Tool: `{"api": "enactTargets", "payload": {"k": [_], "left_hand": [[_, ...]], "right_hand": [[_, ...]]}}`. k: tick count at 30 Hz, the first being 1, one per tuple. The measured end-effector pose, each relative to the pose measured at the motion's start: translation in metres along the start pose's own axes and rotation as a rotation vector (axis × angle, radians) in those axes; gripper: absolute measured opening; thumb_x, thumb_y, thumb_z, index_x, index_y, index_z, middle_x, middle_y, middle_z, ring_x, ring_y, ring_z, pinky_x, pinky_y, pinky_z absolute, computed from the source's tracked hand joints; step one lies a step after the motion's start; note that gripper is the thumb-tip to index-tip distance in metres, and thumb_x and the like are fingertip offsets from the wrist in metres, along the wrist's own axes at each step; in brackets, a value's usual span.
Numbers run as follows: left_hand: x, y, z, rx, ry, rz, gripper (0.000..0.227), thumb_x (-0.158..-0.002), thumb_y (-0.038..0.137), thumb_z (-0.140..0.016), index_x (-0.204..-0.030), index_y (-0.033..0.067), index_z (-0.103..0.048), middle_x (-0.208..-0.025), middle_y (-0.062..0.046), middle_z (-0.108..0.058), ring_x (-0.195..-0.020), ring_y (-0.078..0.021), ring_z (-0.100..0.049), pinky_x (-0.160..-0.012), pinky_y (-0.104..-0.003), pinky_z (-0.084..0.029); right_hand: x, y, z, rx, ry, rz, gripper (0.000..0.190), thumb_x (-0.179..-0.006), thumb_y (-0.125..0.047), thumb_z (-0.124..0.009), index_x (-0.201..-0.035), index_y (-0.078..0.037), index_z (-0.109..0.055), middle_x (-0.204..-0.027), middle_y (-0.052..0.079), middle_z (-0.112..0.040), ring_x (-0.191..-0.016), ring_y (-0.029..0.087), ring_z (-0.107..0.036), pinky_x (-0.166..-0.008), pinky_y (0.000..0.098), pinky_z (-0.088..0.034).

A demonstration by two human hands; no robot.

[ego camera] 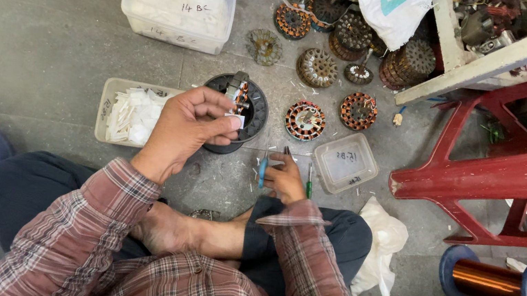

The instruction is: The person sits on the floor and repeatedly cuts small white plastic strips with scissors, then inserts them into the slots of a cylindrical electrical component. The person uses pliers to adjust the strips within the component. The task involves repetitive cutting and insertion of insulating material into a motor or generator stator.

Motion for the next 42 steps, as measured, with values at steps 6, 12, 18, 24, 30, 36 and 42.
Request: {"api": "enactTargets", "payload": {"k": [6,12,18,24,30,36,42], "left_hand": [[0.006,0.002,-0.013,-0.019,-0.017,-0.042,0.025,-0.087,0.004,-0.078,-0.110,-0.0034,-0.075,-0.095,-0.011,-0.079,-0.081,-0.0128,-0.075,-0.074,-0.026,-0.064],[0.004,-0.004,-0.032,-0.085,-0.035,-0.040,0.022,-0.087,0.003,-0.078,-0.107,-0.0037,-0.076,-0.093,-0.011,-0.078,-0.079,-0.0123,-0.074,-0.071,-0.026,-0.064],[0.003,-0.012,-0.037,-0.109,-0.037,-0.036,0.021,-0.086,0.003,-0.078,-0.106,-0.0053,-0.076,-0.091,-0.012,-0.078,-0.076,-0.0127,-0.074,-0.070,-0.027,-0.065],[0.006,-0.013,-0.039,-0.142,-0.036,-0.045,0.022,-0.086,0.003,-0.079,-0.106,-0.0049,-0.076,-0.091,-0.012,-0.079,-0.075,-0.0135,-0.075,-0.070,-0.027,-0.065],[0.007,-0.012,-0.041,-0.150,-0.054,-0.064,0.022,-0.086,0.003,-0.078,-0.106,-0.0043,-0.076,-0.091,-0.012,-0.079,-0.076,-0.0139,-0.076,-0.071,-0.027,-0.066],[0.008,-0.011,-0.041,-0.158,-0.043,-0.064,0.021,-0.086,0.004,-0.078,-0.106,-0.0041,-0.076,-0.090,-0.012,-0.079,-0.076,-0.0138,-0.076,-0.071,-0.027,-0.066],[0.008,-0.011,-0.039,-0.177,-0.040,-0.067,0.021,-0.086,0.004,-0.079,-0.105,-0.0042,-0.076,-0.090,-0.012,-0.079,-0.075,-0.0137,-0.076,-0.070,-0.027,-0.065]], "right_hand": [[0.094,-0.046,-0.028,-0.505,-0.315,0.340,0.074,-0.085,-0.001,-0.081,-0.152,-0.003,-0.047,-0.116,0.020,-0.067,-0.092,0.028,-0.071,-0.077,0.0389,-0.060],[0.161,-0.065,-0.057,-0.320,-0.416,0.484,0.092,-0.074,-0.007,-0.092,-0.156,-0.004,-0.050,-0.118,0.017,-0.070,-0.100,0.020,-0.070,-0.089,0.0331,-0.058],[0.174,-0.083,-0.062,-0.263,-0.386,0.521,0.090,-0.072,-0.009,-0.094,-0.152,-0.006,-0.052,-0.115,0.017,-0.073,-0.094,0.019,-0.071,-0.085,0.0320,-0.059],[0.172,-0.081,-0.059,-0.222,-0.380,0.519,0.089,-0.072,-0.008,-0.094,-0.152,-0.006,-0.054,-0.111,0.016,-0.074,-0.091,0.017,-0.068,-0.083,0.0306,-0.057],[0.173,-0.079,-0.057,-0.221,-0.353,0.501,0.088,-0.071,-0.007,-0.095,-0.149,-0.006,-0.056,-0.110,0.014,-0.073,-0.096,0.018,-0.071,-0.084,0.0321,-0.059],[0.174,-0.078,-0.056,-0.195,-0.325,0.564,0.086,-0.072,-0.002,-0.093,-0.151,-0.004,-0.056,-0.111,0.010,-0.073,-0.097,0.017,-0.070,-0.086,0.0303,-0.059],[0.174,-0.075,-0.054,-0.100,-0.260,0.554,0.083,-0.073,-0.002,-0.092,-0.149,-0.002,-0.056,-0.107,0.008,-0.074,-0.090,0.012,-0.069,-0.079,0.0262,-0.059]]}}
Point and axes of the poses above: each hand's wrist, its own x-axis away from the middle knuckle, its own z-axis out of the back of the hand, y = z × x, the point moved 7 cm from there along -x, towards the middle knuckle
